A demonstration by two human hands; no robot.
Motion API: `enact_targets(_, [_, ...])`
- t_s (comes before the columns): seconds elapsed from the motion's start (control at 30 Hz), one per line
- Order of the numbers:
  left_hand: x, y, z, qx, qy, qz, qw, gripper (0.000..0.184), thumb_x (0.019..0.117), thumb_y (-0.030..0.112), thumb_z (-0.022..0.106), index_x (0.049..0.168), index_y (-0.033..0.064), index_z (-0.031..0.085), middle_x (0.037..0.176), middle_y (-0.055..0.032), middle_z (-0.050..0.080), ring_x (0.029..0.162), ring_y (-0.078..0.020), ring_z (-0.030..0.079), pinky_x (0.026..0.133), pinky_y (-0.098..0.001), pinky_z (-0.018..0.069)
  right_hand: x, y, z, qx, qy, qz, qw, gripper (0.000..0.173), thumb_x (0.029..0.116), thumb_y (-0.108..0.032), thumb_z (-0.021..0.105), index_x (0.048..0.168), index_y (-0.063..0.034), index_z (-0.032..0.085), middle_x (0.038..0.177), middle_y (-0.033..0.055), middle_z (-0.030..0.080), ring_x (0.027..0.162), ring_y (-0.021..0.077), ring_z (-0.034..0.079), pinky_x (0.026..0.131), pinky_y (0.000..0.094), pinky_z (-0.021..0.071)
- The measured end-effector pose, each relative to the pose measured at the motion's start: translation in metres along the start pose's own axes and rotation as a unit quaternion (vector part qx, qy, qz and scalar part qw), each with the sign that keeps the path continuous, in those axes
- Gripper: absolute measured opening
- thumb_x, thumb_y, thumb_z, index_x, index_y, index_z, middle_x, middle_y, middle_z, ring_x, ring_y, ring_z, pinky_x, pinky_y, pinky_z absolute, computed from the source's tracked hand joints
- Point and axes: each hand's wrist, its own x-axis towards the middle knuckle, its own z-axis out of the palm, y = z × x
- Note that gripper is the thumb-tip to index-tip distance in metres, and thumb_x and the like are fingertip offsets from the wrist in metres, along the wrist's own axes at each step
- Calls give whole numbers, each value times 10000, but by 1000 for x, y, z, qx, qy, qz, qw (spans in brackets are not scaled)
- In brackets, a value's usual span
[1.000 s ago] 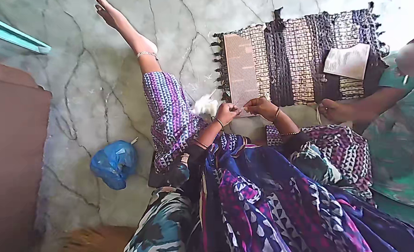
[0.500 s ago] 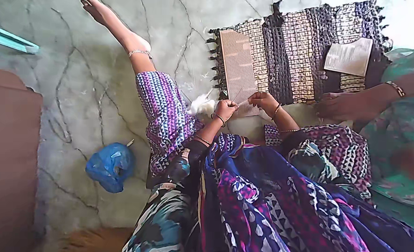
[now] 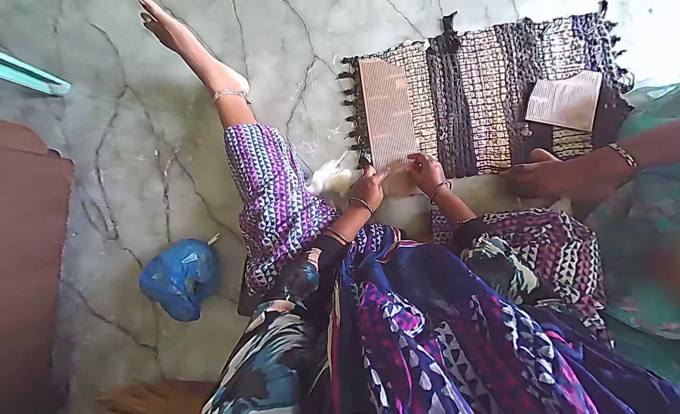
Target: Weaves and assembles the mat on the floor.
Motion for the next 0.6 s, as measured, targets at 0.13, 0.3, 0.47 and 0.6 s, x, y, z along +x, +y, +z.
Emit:
enact_targets(0.13, [8,7,1,26,-60,-23,998,483,984,-38,542,1429,128,629,1402,-274,555,1155,-448,645,949,-593,541,-4,1,1,-12,33,-3,999,406,945,-1,585,1347,-12,636,1288,245,650,1098,412,662,933,588,516])
enact_targets(0.3, [12,13,-2,54,-105,-47,992,570,968,-62,544,1488,168,573,1552,-251,446,1238,-435,620,992,-570,534,-14,-2,20,-126,78,-100,984,405,935,0,609,1336,-39,653,1446,209,575,1304,437,557,1041,630,431])
enact_targets(0.47, [9,8,-4,13,-75,-34,996,551,947,-58,594,1464,133,595,1451,-261,521,1178,-422,645,979,-551,547,-21,-1,31,-189,94,-114,971,382,928,-43,634,1307,-8,657,1409,240,590,1327,443,540,1095,627,391])
enact_targets(0.6, [5,2,1,-12,-30,-8,999,565,951,-81,540,1450,172,620,1402,-259,566,1094,-417,681,905,-563,575,-24,4,28,-204,87,-100,970,220,978,-121,628,1119,11,733,1243,252,662,1219,447,595,998,644,443])
